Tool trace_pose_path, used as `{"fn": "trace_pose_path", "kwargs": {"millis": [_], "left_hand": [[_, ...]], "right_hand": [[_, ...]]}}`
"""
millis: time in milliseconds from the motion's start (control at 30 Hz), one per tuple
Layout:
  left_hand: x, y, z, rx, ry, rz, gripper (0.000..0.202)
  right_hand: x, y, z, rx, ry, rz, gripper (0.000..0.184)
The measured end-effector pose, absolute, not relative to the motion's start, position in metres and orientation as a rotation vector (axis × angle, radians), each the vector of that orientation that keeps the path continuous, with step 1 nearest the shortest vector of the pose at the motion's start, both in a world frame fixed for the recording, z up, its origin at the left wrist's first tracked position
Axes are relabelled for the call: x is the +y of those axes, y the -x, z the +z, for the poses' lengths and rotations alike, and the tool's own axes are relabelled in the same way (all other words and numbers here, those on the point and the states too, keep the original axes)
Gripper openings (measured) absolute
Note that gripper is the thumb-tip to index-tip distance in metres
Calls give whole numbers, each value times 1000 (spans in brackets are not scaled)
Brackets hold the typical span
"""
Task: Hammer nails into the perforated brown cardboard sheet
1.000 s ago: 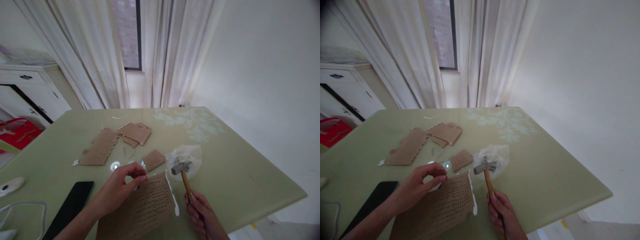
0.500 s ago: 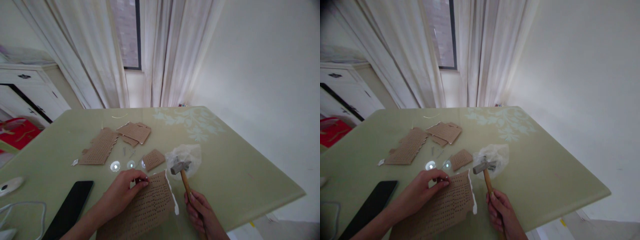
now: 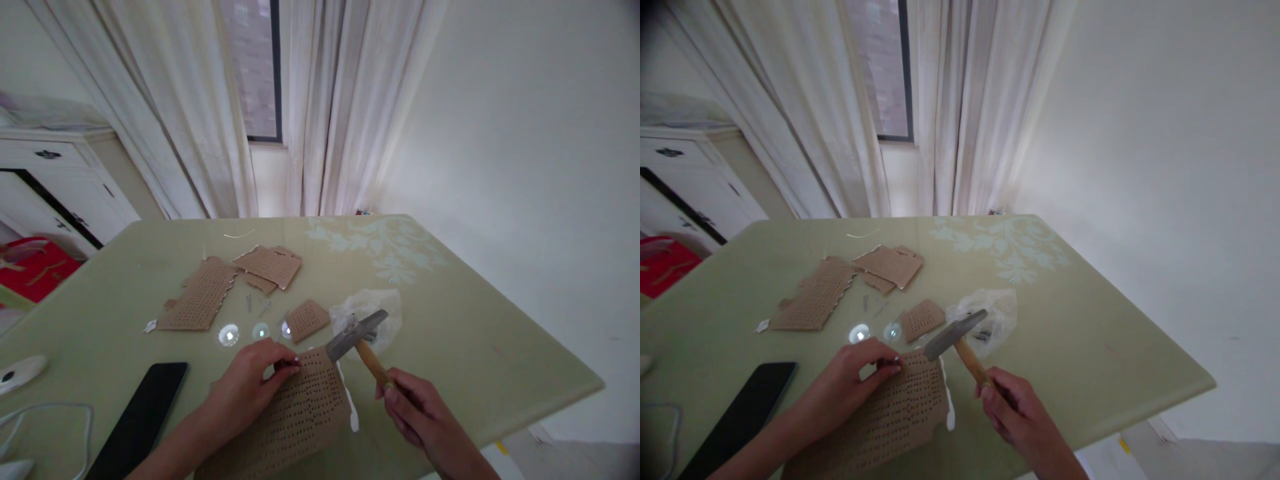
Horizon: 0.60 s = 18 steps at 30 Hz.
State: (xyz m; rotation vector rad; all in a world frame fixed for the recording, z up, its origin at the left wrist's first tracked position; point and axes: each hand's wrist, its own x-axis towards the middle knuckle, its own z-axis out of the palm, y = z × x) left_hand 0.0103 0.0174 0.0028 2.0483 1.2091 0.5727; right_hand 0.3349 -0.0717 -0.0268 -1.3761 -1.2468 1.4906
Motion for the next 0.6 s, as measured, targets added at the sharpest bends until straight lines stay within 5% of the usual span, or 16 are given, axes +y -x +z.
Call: {"fn": "trace_pose_path", "kwargs": {"millis": [600], "left_hand": [[17,-11,-9,1169,-2114,606,16]], "right_hand": [[-51,-319,71,-2314,1578,420,37]]}}
